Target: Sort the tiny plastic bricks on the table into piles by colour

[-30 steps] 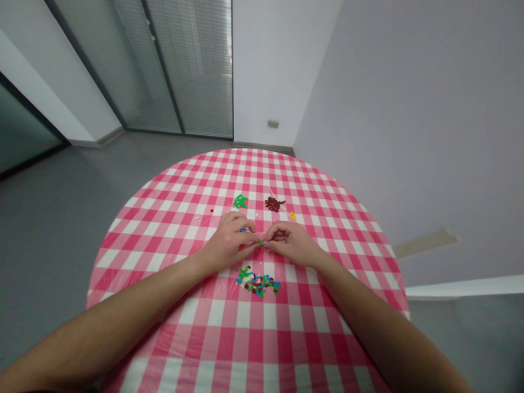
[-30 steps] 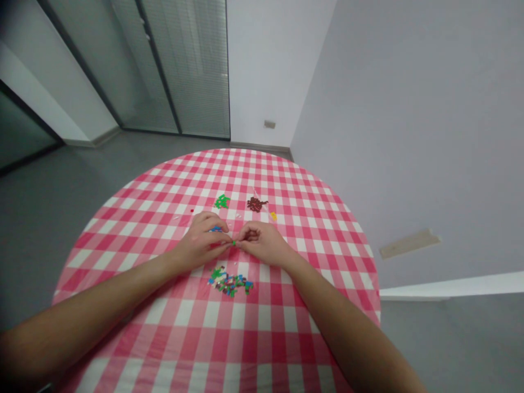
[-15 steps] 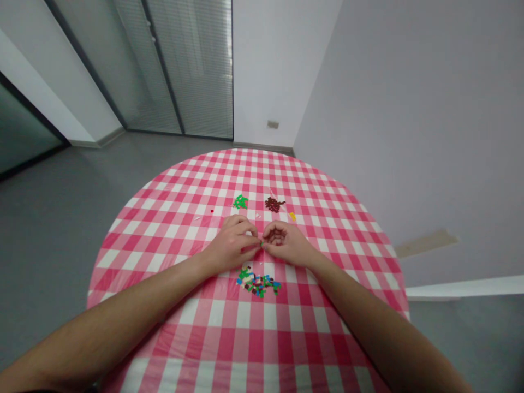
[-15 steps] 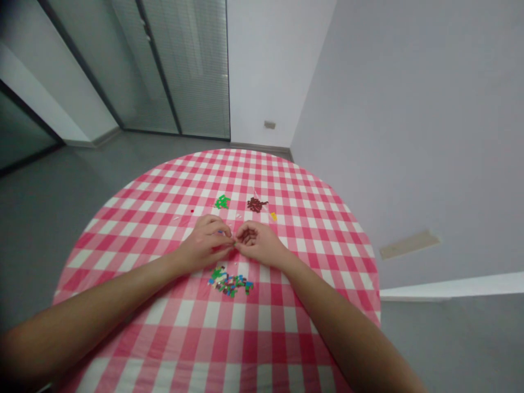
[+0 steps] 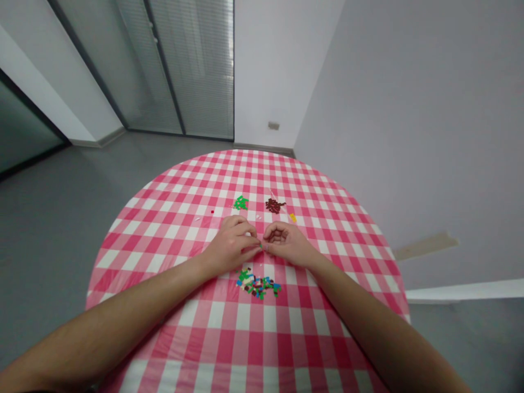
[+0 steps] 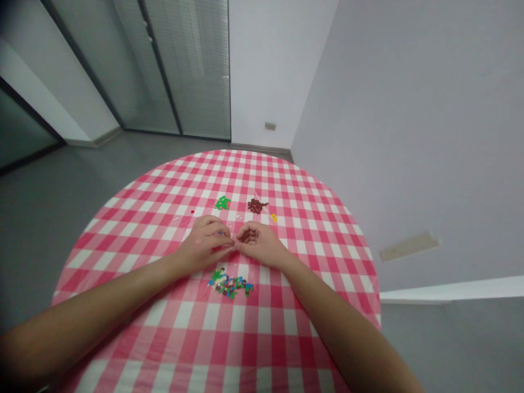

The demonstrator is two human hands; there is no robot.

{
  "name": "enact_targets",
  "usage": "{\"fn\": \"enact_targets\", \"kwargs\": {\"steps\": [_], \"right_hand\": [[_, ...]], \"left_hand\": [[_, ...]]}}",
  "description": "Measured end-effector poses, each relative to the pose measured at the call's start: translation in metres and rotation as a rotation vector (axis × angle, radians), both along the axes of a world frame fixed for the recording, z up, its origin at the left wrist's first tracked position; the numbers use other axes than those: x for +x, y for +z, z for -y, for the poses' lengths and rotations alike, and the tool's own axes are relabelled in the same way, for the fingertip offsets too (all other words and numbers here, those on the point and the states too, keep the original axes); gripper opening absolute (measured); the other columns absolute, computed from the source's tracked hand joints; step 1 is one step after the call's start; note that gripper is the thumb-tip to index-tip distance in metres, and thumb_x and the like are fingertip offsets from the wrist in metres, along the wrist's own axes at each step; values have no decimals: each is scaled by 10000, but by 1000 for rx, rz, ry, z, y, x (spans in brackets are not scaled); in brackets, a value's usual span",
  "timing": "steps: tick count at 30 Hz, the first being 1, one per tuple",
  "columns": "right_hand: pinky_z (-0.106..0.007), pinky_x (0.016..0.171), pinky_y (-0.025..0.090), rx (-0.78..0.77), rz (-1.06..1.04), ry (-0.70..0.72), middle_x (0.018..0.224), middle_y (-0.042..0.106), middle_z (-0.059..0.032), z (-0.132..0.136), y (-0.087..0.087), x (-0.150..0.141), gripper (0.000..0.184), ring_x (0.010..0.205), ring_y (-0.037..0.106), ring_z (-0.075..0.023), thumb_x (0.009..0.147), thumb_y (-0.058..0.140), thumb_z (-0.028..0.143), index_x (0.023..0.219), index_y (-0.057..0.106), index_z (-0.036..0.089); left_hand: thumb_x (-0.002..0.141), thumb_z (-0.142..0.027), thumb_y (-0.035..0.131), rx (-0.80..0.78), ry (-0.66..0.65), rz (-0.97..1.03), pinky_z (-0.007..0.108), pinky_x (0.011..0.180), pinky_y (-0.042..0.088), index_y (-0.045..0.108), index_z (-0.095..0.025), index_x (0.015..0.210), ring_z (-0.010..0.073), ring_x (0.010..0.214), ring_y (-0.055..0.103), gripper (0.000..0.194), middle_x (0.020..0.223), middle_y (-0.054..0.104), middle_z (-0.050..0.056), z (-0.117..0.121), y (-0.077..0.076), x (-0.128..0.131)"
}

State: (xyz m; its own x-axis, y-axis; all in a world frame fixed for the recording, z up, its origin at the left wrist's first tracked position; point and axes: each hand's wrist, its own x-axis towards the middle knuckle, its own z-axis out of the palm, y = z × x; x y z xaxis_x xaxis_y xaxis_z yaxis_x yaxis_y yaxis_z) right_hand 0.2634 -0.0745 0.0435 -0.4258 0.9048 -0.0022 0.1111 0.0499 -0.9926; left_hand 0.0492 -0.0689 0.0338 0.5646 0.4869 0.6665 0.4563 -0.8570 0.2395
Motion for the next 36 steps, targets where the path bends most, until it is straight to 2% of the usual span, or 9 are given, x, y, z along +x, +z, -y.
{"fn": "enact_targets", "kwargs": {"steps": [7, 9, 13, 15, 19, 27, 31, 34, 36], "right_hand": [[-302, 658, 527, 26, -41, -101, 760, 652, 0, 1, -10, -8, 306, 680, 631, -142, 744, 805, 395, 840, 581, 211], [-294, 620, 520, 23, -41, -136, 725, 648, 6, 0, -11, -8, 296, 644, 630, -142, 754, 792, 395, 846, 579, 211], [-281, 564, 508, 11, -39, -175, 668, 643, 13, -2, -14, -7, 292, 572, 610, -133, 748, 785, 393, 842, 586, 202], [-280, 558, 512, 8, -37, -182, 657, 645, 13, -3, -15, -7, 282, 559, 609, -131, 746, 780, 387, 841, 593, 199], [-280, 560, 520, 2, -32, -186, 658, 654, 11, -2, -14, -6, 249, 560, 618, -132, 751, 762, 364, 848, 604, 198], [-284, 551, 518, 18, 22, -175, 650, 643, 13, -3, -12, -4, 223, 547, 610, -132, 766, 736, 368, 844, 612, 201], [-279, 573, 514, 88, 150, -156, 691, 671, -8, -2, -10, -2, 137, 596, 628, -142, 794, 689, 313, 851, 651, 195], [-277, 641, 522, 196, 295, -60, 816, 739, -48, 0, -2, 3, 123, 708, 665, -157, 817, 660, 256, 898, 721, 187], [-272, 653, 516, 249, 377, 93, 840, 756, -54, 2, 5, 7, 150, 714, 668, -157, 834, 653, 241, 928, 755, 182]], "left_hand": [[915, -259, 654, -65, 73, 9, 405, 875, 418, 737, -241, 832, 206, 906, 560, 119, 886, 720, 10, -3, 3, -3], [912, -274, 652, -39, 178, -3, 417, 868, 411, 751, -241, 820, 220, 916, 559, 139, 888, 724, 19, -14, 3, -12], [889, -301, 671, -93, 520, -127, 457, 867, 393, 788, -228, 808, 268, 945, 546, 160, 959, 740, 56, -42, 2, -35], [888, -307, 659, -132, 583, -227, 472, 867, 385, 803, -229, 827, 298, 985, 538, 174, 992, 739, 71, -51, 2, -42], [891, -298, 629, -200, 579, -347, 493, 867, 370, 816, -244, 846, 330, 1027, 529, 199, 1016, 733, 85, -54, 0, -42], [890, -293, 609, -242, 568, -348, 509, 894, 357, 815, -258, 918, 340, 1074, 514, 211, 1081, 724, 83, -51, -2, -42], [884, -261, 603, -243, 537, -355, 512, 910, 349, 812, -263, 908, 341, 1106, 499, 210, 1105, 708, 88, -46, 0, -42], [892, -253, 586, -249, 518, -362, 516, 928, 340, 808, -275, 913, 344, 1122, 484, 224, 1103, 704, 84, -45, 0, -41], [904, -258, 568, -249, 509, -374, 525, 946, 332, 804, -287, 935, 345, 1129, 477, 240, 1122, 698, 80, -45, -1, -40]]}}
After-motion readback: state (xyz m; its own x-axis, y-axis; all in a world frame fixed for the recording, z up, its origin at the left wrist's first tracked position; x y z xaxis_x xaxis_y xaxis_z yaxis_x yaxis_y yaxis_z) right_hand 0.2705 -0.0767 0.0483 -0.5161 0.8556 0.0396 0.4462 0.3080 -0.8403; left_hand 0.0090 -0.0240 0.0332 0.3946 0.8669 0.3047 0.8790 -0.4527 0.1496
